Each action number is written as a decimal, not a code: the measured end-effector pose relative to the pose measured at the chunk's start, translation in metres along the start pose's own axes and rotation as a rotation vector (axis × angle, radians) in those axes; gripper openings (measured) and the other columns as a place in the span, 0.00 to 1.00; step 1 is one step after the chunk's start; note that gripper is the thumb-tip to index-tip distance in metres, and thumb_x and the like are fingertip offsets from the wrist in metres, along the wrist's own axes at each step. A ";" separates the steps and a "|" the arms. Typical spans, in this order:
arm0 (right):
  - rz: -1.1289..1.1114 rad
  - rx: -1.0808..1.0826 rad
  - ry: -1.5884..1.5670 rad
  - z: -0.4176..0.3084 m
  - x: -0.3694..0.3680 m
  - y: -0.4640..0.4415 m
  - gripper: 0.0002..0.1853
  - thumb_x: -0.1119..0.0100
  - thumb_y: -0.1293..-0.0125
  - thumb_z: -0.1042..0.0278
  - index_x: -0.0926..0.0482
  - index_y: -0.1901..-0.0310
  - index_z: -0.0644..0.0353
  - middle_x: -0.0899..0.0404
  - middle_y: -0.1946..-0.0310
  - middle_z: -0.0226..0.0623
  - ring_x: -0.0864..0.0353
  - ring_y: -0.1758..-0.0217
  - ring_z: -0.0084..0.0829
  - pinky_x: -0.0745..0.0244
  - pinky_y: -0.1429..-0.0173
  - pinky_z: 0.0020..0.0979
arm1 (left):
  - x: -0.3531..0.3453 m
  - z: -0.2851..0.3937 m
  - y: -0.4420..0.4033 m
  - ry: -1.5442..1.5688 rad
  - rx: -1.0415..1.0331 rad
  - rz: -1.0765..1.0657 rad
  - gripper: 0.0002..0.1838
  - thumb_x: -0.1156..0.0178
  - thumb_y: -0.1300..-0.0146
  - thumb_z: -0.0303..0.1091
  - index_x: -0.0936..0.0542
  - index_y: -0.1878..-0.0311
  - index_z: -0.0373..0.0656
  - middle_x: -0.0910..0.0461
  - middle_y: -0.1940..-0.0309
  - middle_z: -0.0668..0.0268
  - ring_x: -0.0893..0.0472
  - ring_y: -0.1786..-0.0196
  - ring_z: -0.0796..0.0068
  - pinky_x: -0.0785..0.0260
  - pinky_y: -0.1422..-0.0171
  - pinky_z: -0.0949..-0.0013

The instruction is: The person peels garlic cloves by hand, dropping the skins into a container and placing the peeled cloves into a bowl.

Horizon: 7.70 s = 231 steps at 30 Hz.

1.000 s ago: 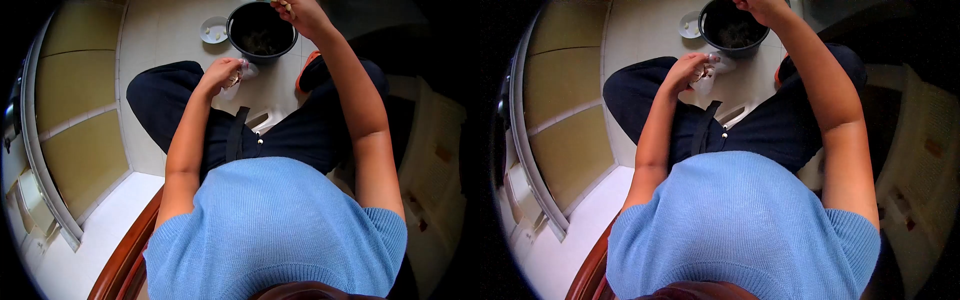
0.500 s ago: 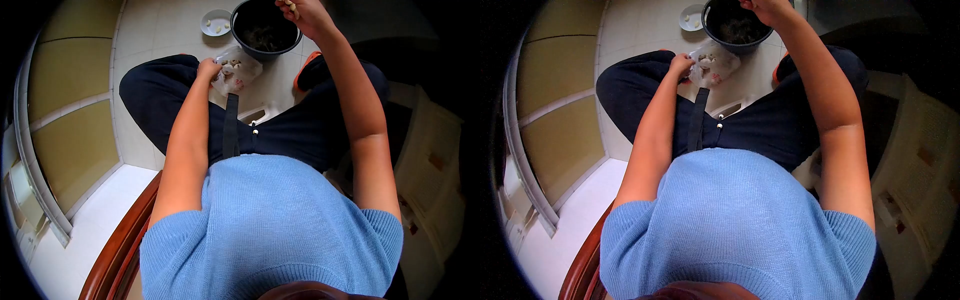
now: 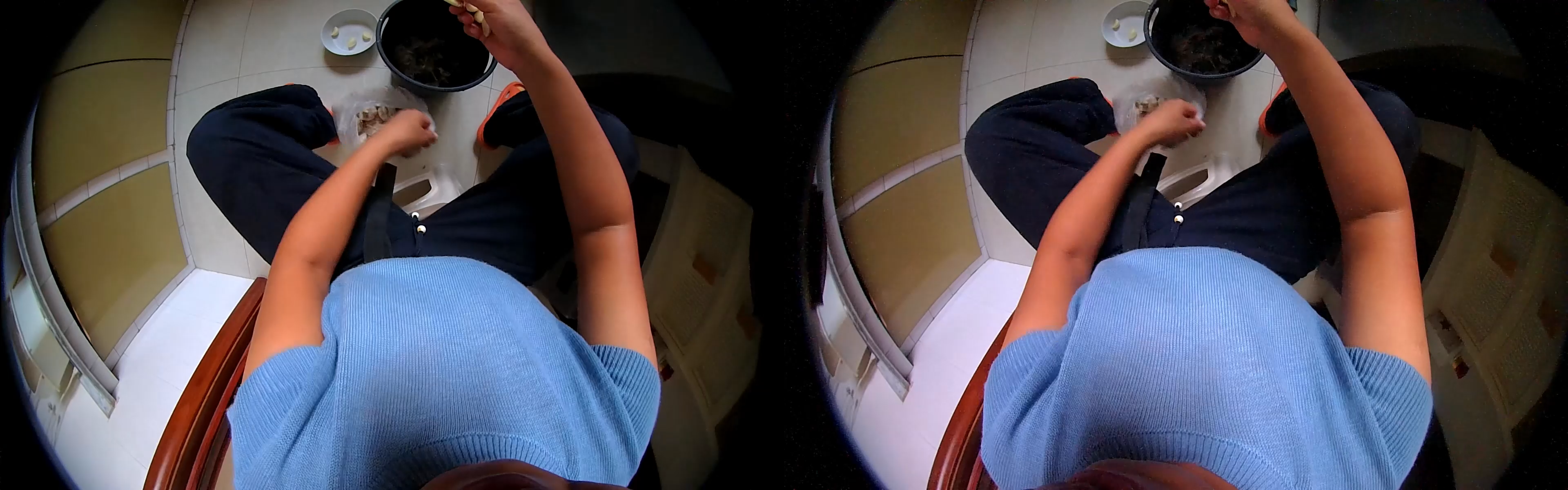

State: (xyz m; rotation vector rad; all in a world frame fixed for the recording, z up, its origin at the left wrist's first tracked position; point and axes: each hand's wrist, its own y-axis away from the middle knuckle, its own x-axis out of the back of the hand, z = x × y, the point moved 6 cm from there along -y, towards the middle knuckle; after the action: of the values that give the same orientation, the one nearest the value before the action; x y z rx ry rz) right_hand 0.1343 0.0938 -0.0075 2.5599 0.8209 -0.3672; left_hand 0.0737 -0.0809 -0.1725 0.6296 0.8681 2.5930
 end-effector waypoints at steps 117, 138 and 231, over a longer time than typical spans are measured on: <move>-0.145 -0.240 -0.166 0.038 0.010 -0.010 0.09 0.48 0.37 0.62 0.27 0.72 0.56 0.31 0.79 0.25 0.40 0.81 0.13 0.49 0.81 0.17 | 0.154 0.171 0.002 -0.019 -0.653 0.596 0.12 0.55 0.31 0.37 0.29 0.61 0.38 0.23 0.76 0.53 0.22 0.71 0.54 0.31 0.66 0.61; -0.090 -0.092 0.047 0.019 0.013 -0.015 0.09 0.45 0.40 0.63 0.23 0.68 0.59 0.27 0.77 0.26 0.35 0.80 0.12 0.41 0.78 0.13 | 0.161 0.165 -0.002 0.261 -0.592 0.509 0.19 0.62 0.27 0.46 0.28 0.58 0.41 0.29 0.72 0.69 0.30 0.70 0.82 0.37 0.65 0.78; 0.089 0.473 0.741 -0.012 0.027 -0.018 0.09 0.42 0.43 0.65 0.21 0.68 0.63 0.23 0.76 0.29 0.28 0.74 0.17 0.34 0.71 0.20 | 0.154 0.151 -0.012 0.998 -0.451 0.235 0.18 0.49 0.32 0.43 0.26 0.49 0.39 0.23 0.71 0.68 0.24 0.71 0.80 0.29 0.67 0.77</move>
State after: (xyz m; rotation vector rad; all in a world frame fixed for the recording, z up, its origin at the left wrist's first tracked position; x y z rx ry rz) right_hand 0.1464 0.1258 -0.0128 3.2081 0.9307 0.5189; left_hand 0.0216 0.0685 -0.0256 -0.8010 0.3847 3.1327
